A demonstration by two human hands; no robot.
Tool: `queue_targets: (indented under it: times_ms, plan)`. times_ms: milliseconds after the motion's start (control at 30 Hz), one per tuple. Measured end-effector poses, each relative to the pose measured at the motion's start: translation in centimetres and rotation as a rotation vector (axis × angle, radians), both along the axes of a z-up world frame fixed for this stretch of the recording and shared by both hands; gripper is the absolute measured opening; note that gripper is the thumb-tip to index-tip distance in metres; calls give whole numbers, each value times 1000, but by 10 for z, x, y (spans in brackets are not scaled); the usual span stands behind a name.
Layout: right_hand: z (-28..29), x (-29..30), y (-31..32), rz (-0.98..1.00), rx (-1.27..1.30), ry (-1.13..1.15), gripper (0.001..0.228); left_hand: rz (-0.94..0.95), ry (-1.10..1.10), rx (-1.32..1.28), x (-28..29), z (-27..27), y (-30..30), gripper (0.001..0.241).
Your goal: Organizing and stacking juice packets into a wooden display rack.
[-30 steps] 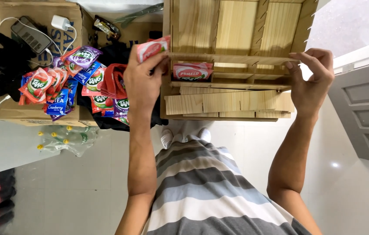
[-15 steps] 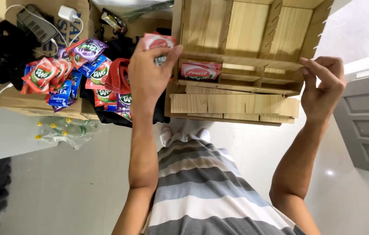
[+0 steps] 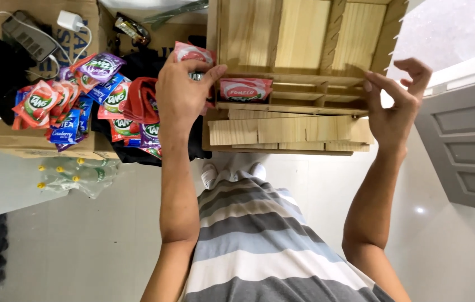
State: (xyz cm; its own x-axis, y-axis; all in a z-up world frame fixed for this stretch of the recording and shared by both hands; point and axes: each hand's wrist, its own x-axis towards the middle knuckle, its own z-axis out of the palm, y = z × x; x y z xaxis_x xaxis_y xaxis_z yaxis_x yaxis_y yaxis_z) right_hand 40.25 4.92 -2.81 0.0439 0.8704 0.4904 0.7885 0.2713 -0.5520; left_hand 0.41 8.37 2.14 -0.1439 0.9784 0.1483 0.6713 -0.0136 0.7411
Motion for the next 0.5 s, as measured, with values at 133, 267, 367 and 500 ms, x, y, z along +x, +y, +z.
queue_targets:
  times_ms: [133,267,367,500]
  plan:
    - [-8,3,1,6,-81,33,13,-5,4,-32,4,4,0,45]
    - [-17,3,-4,-6,-105,60,16,19,29,-57,5,4,0,46]
    - [-26,5,-5,-2,-109,84,21,29,40,-52,5,4,-2,46]
    - [19,-25,-20,-39,113,-201,36,39,36,43,-3,-7,-12,35]
